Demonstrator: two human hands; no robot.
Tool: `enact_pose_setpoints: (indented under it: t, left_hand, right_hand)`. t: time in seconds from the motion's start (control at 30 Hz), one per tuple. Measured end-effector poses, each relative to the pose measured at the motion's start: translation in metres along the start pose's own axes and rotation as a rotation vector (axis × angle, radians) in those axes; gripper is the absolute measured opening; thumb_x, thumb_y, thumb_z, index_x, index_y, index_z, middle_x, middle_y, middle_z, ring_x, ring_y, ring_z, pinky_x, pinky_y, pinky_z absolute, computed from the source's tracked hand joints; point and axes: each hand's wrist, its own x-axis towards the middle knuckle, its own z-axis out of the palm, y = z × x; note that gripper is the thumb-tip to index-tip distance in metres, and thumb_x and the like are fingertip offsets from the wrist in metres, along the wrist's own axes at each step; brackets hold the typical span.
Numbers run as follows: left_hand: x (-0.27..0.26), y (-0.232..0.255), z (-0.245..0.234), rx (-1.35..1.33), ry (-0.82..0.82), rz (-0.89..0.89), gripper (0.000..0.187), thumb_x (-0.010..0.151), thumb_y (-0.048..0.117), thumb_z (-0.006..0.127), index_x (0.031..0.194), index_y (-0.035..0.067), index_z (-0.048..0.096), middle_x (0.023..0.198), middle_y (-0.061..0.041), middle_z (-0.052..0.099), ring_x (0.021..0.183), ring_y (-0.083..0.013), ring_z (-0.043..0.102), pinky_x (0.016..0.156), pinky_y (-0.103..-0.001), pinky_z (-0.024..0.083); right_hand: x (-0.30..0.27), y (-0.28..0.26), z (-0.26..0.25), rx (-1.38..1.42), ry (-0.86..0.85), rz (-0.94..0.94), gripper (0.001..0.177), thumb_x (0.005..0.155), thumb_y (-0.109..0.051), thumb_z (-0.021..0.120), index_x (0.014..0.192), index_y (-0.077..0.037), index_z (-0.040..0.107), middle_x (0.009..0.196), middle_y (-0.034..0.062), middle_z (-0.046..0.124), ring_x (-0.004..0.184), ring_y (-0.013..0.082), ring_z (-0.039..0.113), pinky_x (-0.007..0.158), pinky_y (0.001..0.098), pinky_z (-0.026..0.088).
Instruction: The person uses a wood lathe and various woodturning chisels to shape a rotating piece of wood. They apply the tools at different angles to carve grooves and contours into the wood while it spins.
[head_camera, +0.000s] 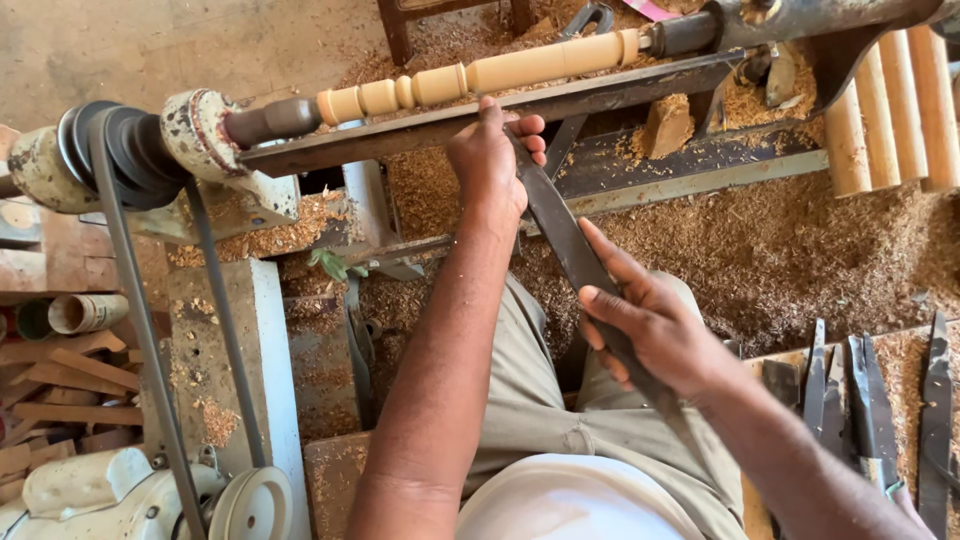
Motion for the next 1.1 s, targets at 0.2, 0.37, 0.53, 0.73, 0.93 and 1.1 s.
enact_pose_setpoints:
  t: [0.2,0.37,0.53,0.73,0.93,1.1]
  left_hand:
    - [0.014,-0.002,-0.013,0.01,-0.135,-0.045,0.035,0.106,0.025,0.049,0.097,-0.008,0.059,0.069,-0.02,0.069,0.045,-0.0197,0.06,0.038,-0.033,0.049]
    - [0.026,-0.006,-0.014,-0.045,-0.119,-0.072,0.039,0.106,0.027,0.05,0.092,-0.009,0.059,0.067,-0.02,0.067,0.043,-0.0209,0.058,0.036,-0.035,0.047]
    - [0.03,-0.006,-0.016,-0.075,-0.133,-0.087,0.042,0.107,0.029,0.049,0.089,-0.008,0.059,0.066,-0.02,0.067,0.042,-0.0205,0.057,0.036,-0.035,0.048]
    - [0.024,-0.002,-0.013,-0.096,-0.118,-0.085,0.038,0.106,0.027,0.05,0.09,-0.007,0.058,0.065,-0.02,0.066,0.042,-0.02,0.057,0.035,-0.034,0.046]
    - [0.018,0.005,-0.014,-0.044,-0.091,-0.081,0.033,0.107,0.022,0.05,0.093,-0.007,0.059,0.067,-0.019,0.068,0.044,-0.0189,0.06,0.037,-0.034,0.049]
    - [0.006,0.008,-0.006,-0.069,-0.087,-0.06,0.035,0.107,0.025,0.048,0.091,-0.005,0.056,0.068,-0.02,0.068,0.044,-0.0194,0.06,0.036,-0.033,0.05]
  right_hand:
    - [-0.001,0.015,0.027,0.087,0.019,-0.027,0.078,0.097,-0.021,0.054,0.165,-0.032,0.016,0.063,0.0035,0.055,0.041,0.0122,0.049,0.037,0.0273,0.042]
    - [0.0,0.006,0.026,0.082,0.006,-0.043,0.079,0.097,-0.021,0.056,0.166,-0.03,0.019,0.063,0.0031,0.055,0.041,0.0113,0.049,0.037,0.026,0.041]
    - [0.001,0.002,0.029,-0.014,0.089,-0.037,0.077,0.095,-0.019,0.057,0.165,-0.028,0.025,0.063,0.0039,0.056,0.039,0.0115,0.048,0.035,0.0265,0.039]
    - [0.004,0.0,0.027,0.048,0.055,-0.053,0.078,0.096,-0.018,0.057,0.165,-0.026,0.023,0.062,0.0039,0.055,0.039,0.0111,0.047,0.034,0.027,0.041]
    - [0.004,-0.001,0.027,0.022,0.056,-0.052,0.076,0.096,-0.017,0.055,0.165,-0.027,0.023,0.062,0.004,0.055,0.039,0.0111,0.047,0.034,0.0271,0.042]
    - [-0.001,-0.004,0.02,0.035,0.032,-0.029,0.076,0.098,-0.016,0.053,0.165,-0.031,0.022,0.064,0.0024,0.054,0.043,0.0102,0.048,0.038,0.0247,0.042]
